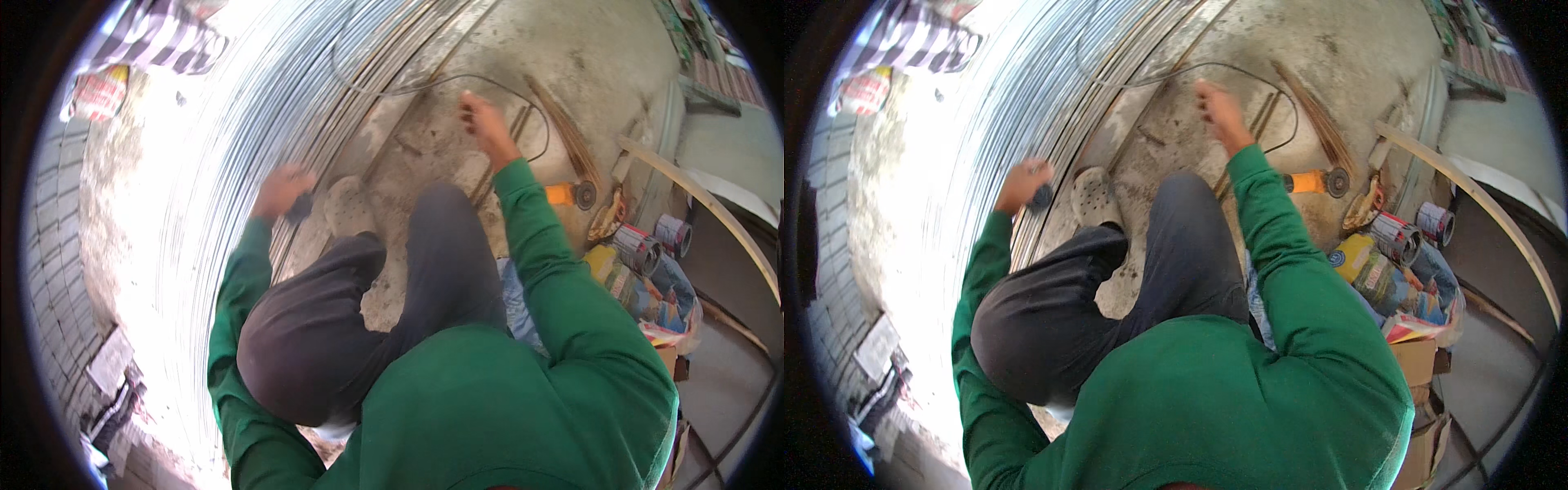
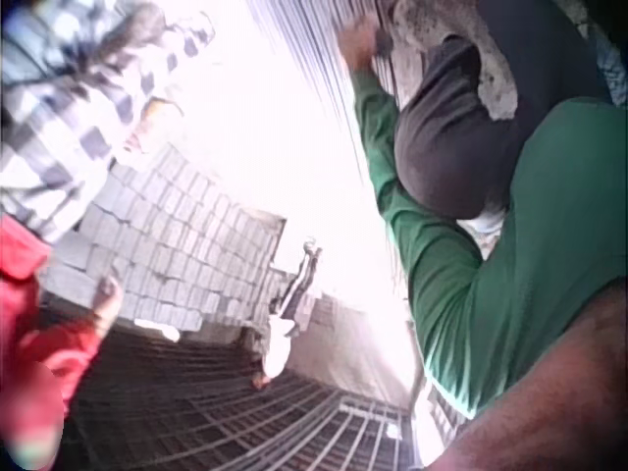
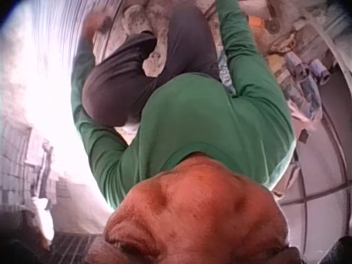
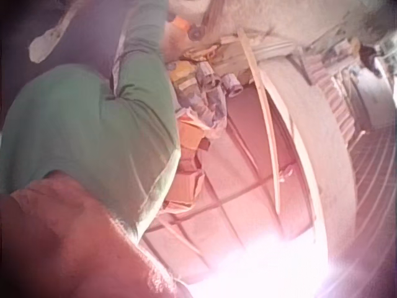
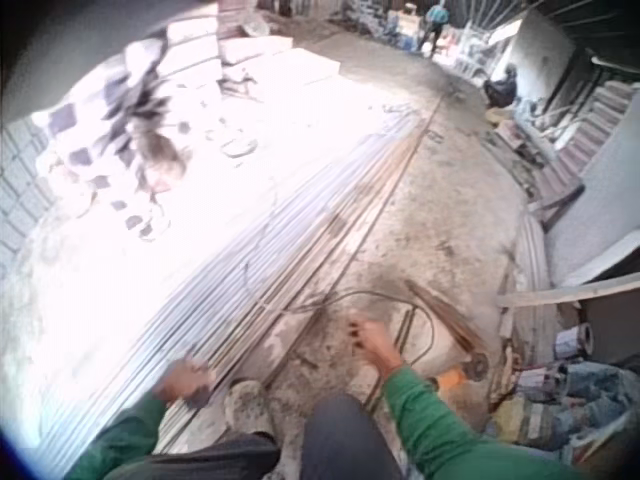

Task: The person measures a bundle of metal rods with a tape measure, then uses an angle grinder to cut the rods, producing sparks. The cut pieces are moved aside.

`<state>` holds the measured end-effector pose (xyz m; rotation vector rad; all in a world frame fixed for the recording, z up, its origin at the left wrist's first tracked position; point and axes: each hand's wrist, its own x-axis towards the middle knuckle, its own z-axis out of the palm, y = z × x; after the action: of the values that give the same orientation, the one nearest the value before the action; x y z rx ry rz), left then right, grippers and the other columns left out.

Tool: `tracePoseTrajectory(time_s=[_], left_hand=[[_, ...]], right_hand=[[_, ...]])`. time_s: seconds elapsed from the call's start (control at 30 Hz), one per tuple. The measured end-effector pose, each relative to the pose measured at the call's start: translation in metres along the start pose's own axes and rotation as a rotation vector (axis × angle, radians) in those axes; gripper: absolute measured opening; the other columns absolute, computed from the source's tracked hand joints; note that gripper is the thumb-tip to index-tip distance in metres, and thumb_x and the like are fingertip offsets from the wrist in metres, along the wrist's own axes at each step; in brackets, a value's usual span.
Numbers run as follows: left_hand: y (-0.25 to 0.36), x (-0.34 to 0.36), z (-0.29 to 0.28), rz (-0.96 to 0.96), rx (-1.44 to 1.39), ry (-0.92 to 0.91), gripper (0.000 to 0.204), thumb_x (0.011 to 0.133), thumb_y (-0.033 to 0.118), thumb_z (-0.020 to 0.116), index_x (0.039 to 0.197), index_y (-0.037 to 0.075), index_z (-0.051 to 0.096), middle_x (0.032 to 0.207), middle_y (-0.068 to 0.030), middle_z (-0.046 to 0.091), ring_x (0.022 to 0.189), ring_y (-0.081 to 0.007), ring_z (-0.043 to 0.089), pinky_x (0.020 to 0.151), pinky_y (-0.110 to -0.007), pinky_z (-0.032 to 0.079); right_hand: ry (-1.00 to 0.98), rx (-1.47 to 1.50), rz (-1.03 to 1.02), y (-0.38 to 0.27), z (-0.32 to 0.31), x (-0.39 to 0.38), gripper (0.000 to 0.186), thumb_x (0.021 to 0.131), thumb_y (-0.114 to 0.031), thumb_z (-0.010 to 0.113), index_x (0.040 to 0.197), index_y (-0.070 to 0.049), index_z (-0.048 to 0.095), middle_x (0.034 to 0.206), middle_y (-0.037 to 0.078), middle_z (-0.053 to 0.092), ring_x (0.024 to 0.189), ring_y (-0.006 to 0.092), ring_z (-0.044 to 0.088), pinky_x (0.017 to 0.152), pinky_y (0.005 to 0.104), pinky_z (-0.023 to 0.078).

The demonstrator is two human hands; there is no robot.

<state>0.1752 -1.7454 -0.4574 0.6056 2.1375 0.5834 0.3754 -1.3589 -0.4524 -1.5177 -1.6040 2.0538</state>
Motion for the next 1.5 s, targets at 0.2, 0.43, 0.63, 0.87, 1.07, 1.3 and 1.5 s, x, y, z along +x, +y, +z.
tracePoseTrajectory(time_s=[0.2, 0.43, 0.63, 0.87, 1.07, 1.3, 1.5], left_hand=[[-0.030, -0.051, 0.090, -0.154, 0.381, -0.014, 0.030, 0.078, 0.030, 0.064, 0.095, 0.005, 0.067, 0.098, -0.0189, 0.067, 0.091, -0.0368, 0.063, 0.078, -0.048, 0.048], [-0.070, -0.079, 0.122, 0.052, 0.461, 0.149, 0.027, 0.079, 0.024, 0.071, 0.097, 0.006, 0.061, 0.093, -0.0139, 0.059, 0.084, -0.0348, 0.061, 0.072, -0.047, 0.049], [-0.064, -0.077, 0.124, 0.055, 0.488, 0.093, 0.027, 0.077, 0.023, 0.071, 0.096, 0.007, 0.062, 0.100, -0.0121, 0.057, 0.100, -0.0333, 0.054, 0.084, -0.047, 0.043], [-0.041, -0.072, 0.130, 0.252, 0.592, 0.210, 0.015, 0.076, 0.018, 0.063, 0.087, 0.009, 0.067, 0.097, -0.0084, 0.059, 0.099, -0.0307, 0.051, 0.083, -0.043, 0.039], [-0.059, -0.061, 0.148, 0.204, 0.719, 0.157, 0.014, 0.078, 0.014, 0.058, 0.085, 0.009, 0.068, 0.093, -0.0107, 0.062, 0.097, -0.0293, 0.053, 0.082, -0.044, 0.041], [-0.049, -0.062, 0.144, 0.160, 0.656, 0.096, 0.016, 0.078, 0.017, 0.059, 0.086, 0.008, 0.070, 0.089, -0.0093, 0.067, 0.100, -0.0296, 0.055, 0.086, -0.043, 0.041], [-0.048, -0.054, 0.145, 0.093, 0.800, -0.027, 0.018, 0.079, 0.016, 0.059, 0.090, 0.009, 0.072, 0.093, -0.0091, 0.069, 0.103, -0.0283, 0.056, 0.088, -0.044, 0.040]], right_hand=[[0.566, -1.233, -0.251, 0.038, -0.262, 0.108, 0.053, 0.084, -0.035, 0.063, 0.127, -0.003, 0.057, 0.116, 0.025, 0.063, 0.104, 0.0419, 0.059, 0.088, 0.0477, 0.047], [0.357, -1.471, -0.069, 0.047, -0.254, 0.112, 0.073, 0.087, -0.034, 0.063, 0.145, 0.000, 0.034, 0.147, 0.020, 0.038, 0.127, 0.0386, 0.046, 0.108, 0.0472, 0.036], [0.364, -1.571, -0.025, 0.031, -0.228, 0.103, 0.073, 0.085, -0.041, 0.065, 0.141, -0.002, 0.040, 0.135, 0.021, 0.050, 0.123, 0.0388, 0.049, 0.104, 0.0502, 0.039], [0.544, -1.398, 0.050, 0.020, -0.205, 0.066, 0.052, 0.086, -0.040, 0.065, 0.118, 0.000, 0.056, 0.118, 0.021, 0.061, 0.109, 0.0384, 0.058, 0.094, 0.0498, 0.044], [0.777, -1.062, -0.610, -0.029, -0.217, 0.053, 0.047, 0.087, -0.038, 0.067, 0.113, 0.000, 0.059, 0.105, 0.017, 0.066, 0.096, 0.0342, 0.064, 0.084, 0.0431, 0.049], [0.052, -1.065, -0.683, -0.079, -0.095, -0.035, 0.037, 0.089, -0.038, 0.066, 0.112, -0.009, 0.067, 0.105, 0.015, 0.067, 0.090, 0.0250, 0.065, 0.078, 0.0352, 0.051], [-0.507, -1.438, -0.404, 0.025, 0.032, -0.062, 0.034, 0.087, -0.031, 0.062, 0.101, -0.001, 0.067, 0.097, 0.022, 0.066, 0.090, 0.0372, 0.064, 0.080, 0.0457, 0.049]])
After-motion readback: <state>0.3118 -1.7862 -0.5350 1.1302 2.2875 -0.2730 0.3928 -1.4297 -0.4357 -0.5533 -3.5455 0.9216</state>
